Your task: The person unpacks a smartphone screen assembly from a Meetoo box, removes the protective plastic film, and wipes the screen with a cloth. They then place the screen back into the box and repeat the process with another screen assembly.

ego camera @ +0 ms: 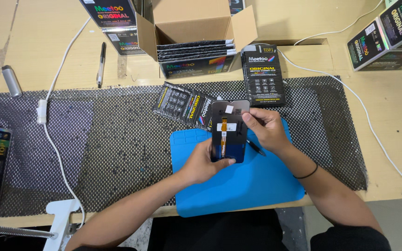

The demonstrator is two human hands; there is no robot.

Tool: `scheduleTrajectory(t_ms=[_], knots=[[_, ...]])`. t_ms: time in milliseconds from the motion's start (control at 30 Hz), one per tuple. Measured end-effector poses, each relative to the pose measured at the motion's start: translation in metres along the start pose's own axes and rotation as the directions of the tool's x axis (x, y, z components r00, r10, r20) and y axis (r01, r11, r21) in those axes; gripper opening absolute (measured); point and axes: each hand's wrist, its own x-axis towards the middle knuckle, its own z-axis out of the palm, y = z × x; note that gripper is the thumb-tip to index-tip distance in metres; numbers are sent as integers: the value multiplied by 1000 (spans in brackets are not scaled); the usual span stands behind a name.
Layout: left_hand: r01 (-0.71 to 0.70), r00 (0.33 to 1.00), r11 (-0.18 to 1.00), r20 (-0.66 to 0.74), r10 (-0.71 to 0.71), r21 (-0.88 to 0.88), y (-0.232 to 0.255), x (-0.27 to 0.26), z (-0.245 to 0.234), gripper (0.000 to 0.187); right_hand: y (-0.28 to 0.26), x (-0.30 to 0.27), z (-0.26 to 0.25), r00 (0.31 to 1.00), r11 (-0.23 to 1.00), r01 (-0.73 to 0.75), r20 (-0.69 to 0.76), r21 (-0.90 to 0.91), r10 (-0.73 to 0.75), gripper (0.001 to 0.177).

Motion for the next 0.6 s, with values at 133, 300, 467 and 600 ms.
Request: scheduleTrajectory(t_ms=[133, 300, 467, 600], knots=[[7, 1000, 1000, 16, -7, 10, -4, 1, 0, 27, -13, 2, 3, 1000, 1000, 10, -6, -1, -10, 15], [-45, 999, 998, 17, 44, 35, 2, 0, -1, 30, -23, 4, 6, 999, 999, 43, 7, -21, -43, 19], [-227, 974, 937, 62, 219, 265, 28, 3, -17, 41, -26, 8, -7, 998, 999, 27, -63, 20, -26, 50], [-403, 892, 610, 146, 427, 683, -20, 26, -61, 60, 14, 17, -30, 964, 978, -100, -227, 184, 141, 50]])
